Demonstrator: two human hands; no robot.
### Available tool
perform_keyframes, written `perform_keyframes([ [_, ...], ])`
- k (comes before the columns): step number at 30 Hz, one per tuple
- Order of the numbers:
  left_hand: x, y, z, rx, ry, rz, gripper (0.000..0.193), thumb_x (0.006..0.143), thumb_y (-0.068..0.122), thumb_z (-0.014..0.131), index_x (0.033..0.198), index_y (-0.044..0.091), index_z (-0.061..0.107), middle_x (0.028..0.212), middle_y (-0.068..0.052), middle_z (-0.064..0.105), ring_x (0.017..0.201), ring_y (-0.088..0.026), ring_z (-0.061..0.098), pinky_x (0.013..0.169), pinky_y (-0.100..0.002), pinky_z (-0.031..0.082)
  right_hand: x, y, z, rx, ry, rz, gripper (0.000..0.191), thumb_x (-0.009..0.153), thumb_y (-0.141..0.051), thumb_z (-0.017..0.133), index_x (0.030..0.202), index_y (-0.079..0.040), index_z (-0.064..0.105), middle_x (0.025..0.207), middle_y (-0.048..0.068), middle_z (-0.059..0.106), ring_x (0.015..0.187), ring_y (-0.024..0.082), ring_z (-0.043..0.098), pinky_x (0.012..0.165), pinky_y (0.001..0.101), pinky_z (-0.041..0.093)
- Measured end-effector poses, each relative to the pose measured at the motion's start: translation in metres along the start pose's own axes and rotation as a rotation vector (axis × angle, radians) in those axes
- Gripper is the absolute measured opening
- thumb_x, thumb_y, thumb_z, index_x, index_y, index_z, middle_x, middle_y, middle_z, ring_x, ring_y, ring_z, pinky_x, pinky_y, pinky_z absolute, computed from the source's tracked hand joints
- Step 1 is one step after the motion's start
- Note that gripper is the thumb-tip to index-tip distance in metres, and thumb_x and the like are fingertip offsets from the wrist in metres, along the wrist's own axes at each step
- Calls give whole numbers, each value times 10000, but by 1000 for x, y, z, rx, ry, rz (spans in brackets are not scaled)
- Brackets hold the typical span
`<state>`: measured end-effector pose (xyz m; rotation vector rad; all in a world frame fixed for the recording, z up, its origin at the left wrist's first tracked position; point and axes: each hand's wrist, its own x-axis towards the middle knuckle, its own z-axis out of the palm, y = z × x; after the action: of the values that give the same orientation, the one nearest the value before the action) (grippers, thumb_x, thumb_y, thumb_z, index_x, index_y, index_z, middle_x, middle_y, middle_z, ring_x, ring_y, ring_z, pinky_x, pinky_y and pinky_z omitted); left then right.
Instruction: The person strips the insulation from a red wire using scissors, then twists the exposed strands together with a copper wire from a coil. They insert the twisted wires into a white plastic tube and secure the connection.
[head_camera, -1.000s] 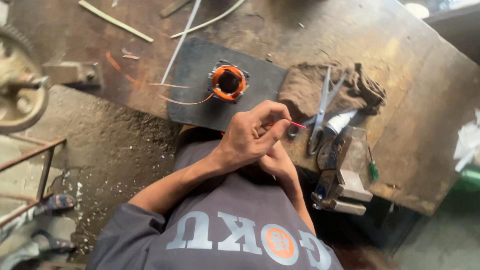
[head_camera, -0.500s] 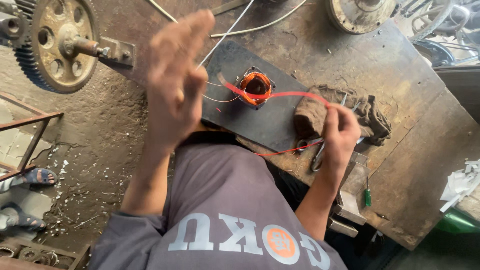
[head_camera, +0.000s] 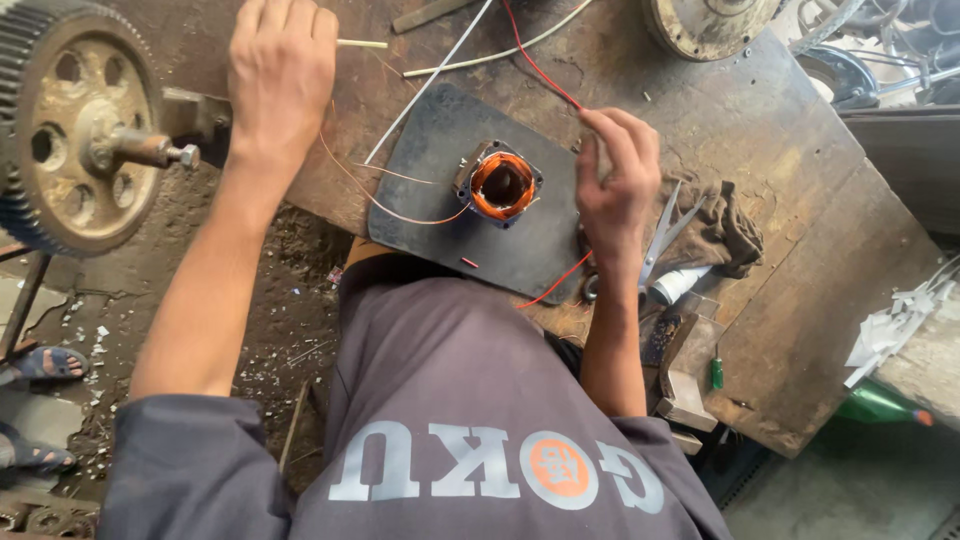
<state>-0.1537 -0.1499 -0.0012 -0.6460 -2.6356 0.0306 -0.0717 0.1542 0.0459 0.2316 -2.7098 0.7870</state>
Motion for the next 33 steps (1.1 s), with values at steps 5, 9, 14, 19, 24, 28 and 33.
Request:
perform_keyframes([
  [5, 4, 56, -76, -608, -188, 77, 109, 1061, 161, 663, 1049, 57, 634, 916, -94, 658, 876, -260, 664, 775, -389, 520, 2, -40, -22, 158, -208, -224, 422, 918, -11, 783, 1311, 0, 628, 1300, 214, 614, 1129, 321, 618, 907, 379, 541],
  [9, 1, 79, -115, -1082, -246, 79, 213, 993, 179, 658, 1160, 48, 684, 1005, -94, 708, 924, -291, 674, 770, -407, 515, -23, -44, -44, 154, -273, -30, 266, 933, -19, 818, 1182, -83, 750, 1015, 73, 742, 900, 213, 698, 783, 334, 553],
  [14, -14, 70, -141, -575, -231, -9, 211, 883, 102, 682, 1086, 76, 734, 1030, -69, 741, 1019, -262, 703, 837, -382, 551, -72, -30, -51, 230, -352, 245, 255, 942, -8, 756, 1189, -68, 741, 947, 89, 749, 824, 193, 722, 722, 310, 550],
  [19, -23, 80, -198, -475, -1, -136, 319, 991, 42, 655, 1308, 68, 685, 1188, -65, 697, 1124, -227, 643, 979, -306, 535, -106, -23, -52, 242, -280, 332, 224, 957, -21, 753, 1176, -65, 735, 939, 97, 753, 827, 184, 730, 723, 302, 555],
  [24, -20, 132, -158, -721, -135, 121, 357, 838, 90, 698, 1186, 15, 722, 1129, -87, 732, 975, -229, 698, 811, -331, 570, -112, -31, -70, 213, -231, 264, 220, 976, -25, 742, 1193, -57, 732, 967, 99, 753, 861, 178, 736, 744, 278, 562],
  [28, -38, 145, -99, -1063, -350, -34, 169, 960, 100, 712, 1122, 70, 752, 1008, -95, 739, 909, -287, 711, 771, -379, 551, -110, -32, -53, 442, -213, 468, 191, 1037, -71, 681, 1215, -17, 723, 928, 54, 748, 806, 117, 677, 719, 256, 552],
  [33, -42, 150, -64, -1613, -540, -390, 166, 965, 137, 714, 1094, 39, 748, 942, -44, 780, 810, -121, 734, 723, -263, 583, -126, -31, -7, 734, -182, 660, 249, 1084, -128, 586, 1261, 18, 681, 991, 21, 732, 833, 71, 651, 731, 243, 546],
])
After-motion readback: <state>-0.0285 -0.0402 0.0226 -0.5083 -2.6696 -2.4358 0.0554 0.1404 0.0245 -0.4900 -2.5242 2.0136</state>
